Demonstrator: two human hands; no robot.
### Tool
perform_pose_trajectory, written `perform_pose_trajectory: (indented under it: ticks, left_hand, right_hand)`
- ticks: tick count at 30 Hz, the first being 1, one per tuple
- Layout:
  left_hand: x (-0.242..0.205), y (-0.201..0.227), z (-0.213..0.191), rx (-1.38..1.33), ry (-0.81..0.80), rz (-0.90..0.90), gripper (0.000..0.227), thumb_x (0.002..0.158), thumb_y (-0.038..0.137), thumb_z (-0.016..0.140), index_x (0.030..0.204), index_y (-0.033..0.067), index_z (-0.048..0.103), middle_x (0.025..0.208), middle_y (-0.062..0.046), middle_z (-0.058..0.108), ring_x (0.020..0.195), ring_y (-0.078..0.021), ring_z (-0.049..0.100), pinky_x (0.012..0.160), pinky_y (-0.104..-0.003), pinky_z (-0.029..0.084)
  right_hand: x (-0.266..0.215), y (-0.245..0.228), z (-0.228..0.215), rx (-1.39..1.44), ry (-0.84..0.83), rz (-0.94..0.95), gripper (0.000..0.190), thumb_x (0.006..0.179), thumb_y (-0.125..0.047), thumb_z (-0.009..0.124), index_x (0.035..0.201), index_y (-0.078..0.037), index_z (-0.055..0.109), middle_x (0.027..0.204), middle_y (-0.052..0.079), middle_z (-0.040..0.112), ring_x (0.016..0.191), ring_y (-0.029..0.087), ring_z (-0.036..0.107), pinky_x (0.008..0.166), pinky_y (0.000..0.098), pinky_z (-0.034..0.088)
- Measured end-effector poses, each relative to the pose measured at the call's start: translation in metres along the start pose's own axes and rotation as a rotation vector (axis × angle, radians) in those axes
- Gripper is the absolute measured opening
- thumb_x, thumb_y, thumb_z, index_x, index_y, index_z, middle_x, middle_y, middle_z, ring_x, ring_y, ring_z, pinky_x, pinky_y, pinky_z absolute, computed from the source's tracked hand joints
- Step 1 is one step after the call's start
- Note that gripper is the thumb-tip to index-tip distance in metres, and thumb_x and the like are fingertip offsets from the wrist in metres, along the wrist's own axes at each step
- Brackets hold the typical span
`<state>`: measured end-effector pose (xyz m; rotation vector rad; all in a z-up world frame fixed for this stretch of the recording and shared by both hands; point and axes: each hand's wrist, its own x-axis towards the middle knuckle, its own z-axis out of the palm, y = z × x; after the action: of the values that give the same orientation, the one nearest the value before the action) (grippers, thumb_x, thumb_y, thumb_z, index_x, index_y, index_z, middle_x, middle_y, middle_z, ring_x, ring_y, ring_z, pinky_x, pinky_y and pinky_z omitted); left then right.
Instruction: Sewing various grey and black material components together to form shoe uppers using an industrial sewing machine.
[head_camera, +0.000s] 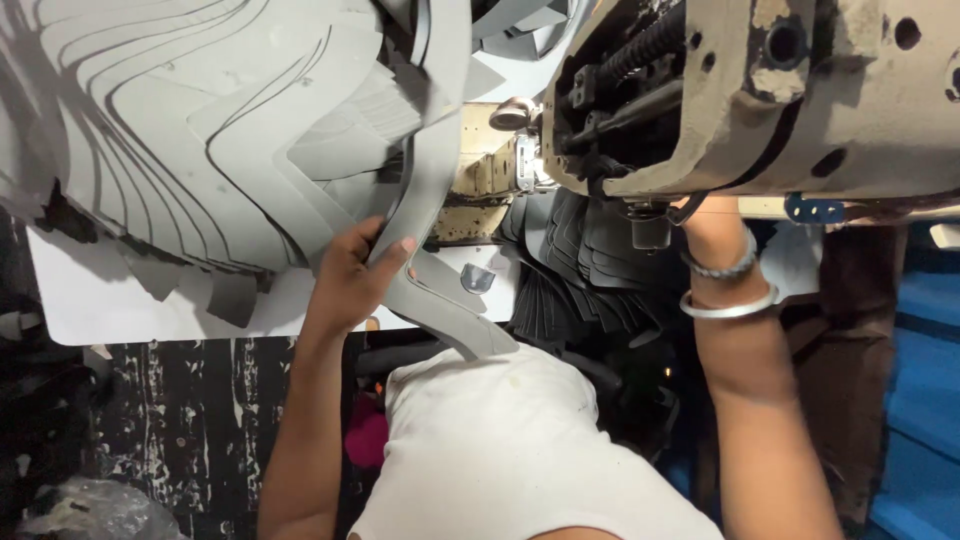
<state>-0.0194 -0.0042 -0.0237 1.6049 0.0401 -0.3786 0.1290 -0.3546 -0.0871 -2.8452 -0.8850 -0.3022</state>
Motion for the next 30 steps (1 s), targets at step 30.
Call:
perform_pose_trajectory:
  ticks: [30]
  left_hand:
    - [-0.03, -0.009, 0.036, 1.14, 0.098, -0.207, 0.04, 0.091, 0.043, 0.082, 0.096, 0.0066, 0.065, 0.076, -0.017, 0.065, 0.075, -0.0388, 0.066, 0.063, -0.047, 0.051]
  right_hand:
    - [-0.054, -0.061, -0.166, 0.11, -0.215, 0.12, 0.017, 0.099, -0.014, 0.061, 0.108, -0.003, 0.071, 0.099, 0.019, 0.073, 0.09, 0.039, 0.067, 0.08, 0.0471, 0.052]
